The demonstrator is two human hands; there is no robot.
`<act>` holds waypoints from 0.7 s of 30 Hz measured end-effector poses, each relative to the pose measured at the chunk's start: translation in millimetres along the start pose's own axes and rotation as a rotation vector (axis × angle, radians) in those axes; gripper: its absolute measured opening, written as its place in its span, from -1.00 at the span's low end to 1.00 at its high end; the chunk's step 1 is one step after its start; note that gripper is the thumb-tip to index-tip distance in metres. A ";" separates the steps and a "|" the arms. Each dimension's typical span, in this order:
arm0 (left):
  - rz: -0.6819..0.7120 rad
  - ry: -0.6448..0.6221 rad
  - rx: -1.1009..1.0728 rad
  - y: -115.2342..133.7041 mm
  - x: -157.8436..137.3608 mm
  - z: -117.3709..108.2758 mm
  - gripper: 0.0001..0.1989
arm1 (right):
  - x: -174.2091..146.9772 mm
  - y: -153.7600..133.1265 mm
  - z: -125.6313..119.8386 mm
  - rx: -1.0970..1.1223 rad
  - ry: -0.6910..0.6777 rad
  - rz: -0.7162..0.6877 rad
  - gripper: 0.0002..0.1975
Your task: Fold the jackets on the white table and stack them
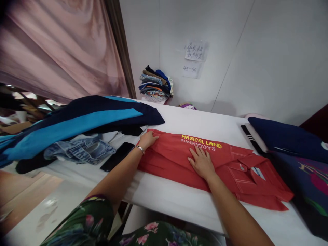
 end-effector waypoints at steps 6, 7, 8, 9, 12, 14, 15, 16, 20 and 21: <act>0.060 0.149 -0.106 7.6 -0.2 -6.4 -0.61 | 0.3 -4.2 -5.0 -0.003 -0.036 -0.002 -0.47; 0.037 0.122 -0.084 6.1 2.1 -1.7 -0.63 | 0.6 -4.7 -5.5 -0.002 -0.046 0.000 -0.46; 0.017 0.093 -0.063 4.5 4.2 2.9 -0.65 | 0.9 -5.1 -5.8 0.000 -0.056 0.004 -0.46; 0.006 0.075 -0.048 3.3 5.7 6.1 -0.67 | 1.3 -5.3 -6.0 0.004 -0.063 0.008 -0.46; 0.005 0.082 -0.016 3.3 4.2 5.4 -0.66 | 2.8 -6.1 -6.6 0.025 -0.080 0.013 -0.45; 0.024 0.106 0.008 9.0 -2.4 1.0 -0.65 | 3.5 -7.0 -7.8 0.043 -0.093 0.021 -0.44; 0.052 0.141 0.024 14.9 -7.5 -2.2 -0.64 | 3.8 -7.7 -8.5 0.055 -0.103 0.026 -0.43; 0.103 0.187 0.041 23.4 -14.0 -5.2 -0.63 | 4.0 -8.3 -9.5 0.071 -0.115 0.032 -0.43; 0.408 0.277 0.124 63.5 -42.8 6.6 -0.50 | 7.7 -8.9 -15.2 0.187 -0.167 0.053 -0.39; 0.443 0.225 0.159 68.2 -45.5 17.6 -0.48 | 9.4 -7.6 -16.3 0.234 -0.185 0.051 -0.37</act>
Point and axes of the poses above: each hand's wrist, its own x-axis towards the middle knuckle, its own z-axis out of the palm, y = z × x, the point moved 8 cm from there along x, towards the middle knuckle, and after that the axes turned 14 degrees about -z, right-handed, at the moved point
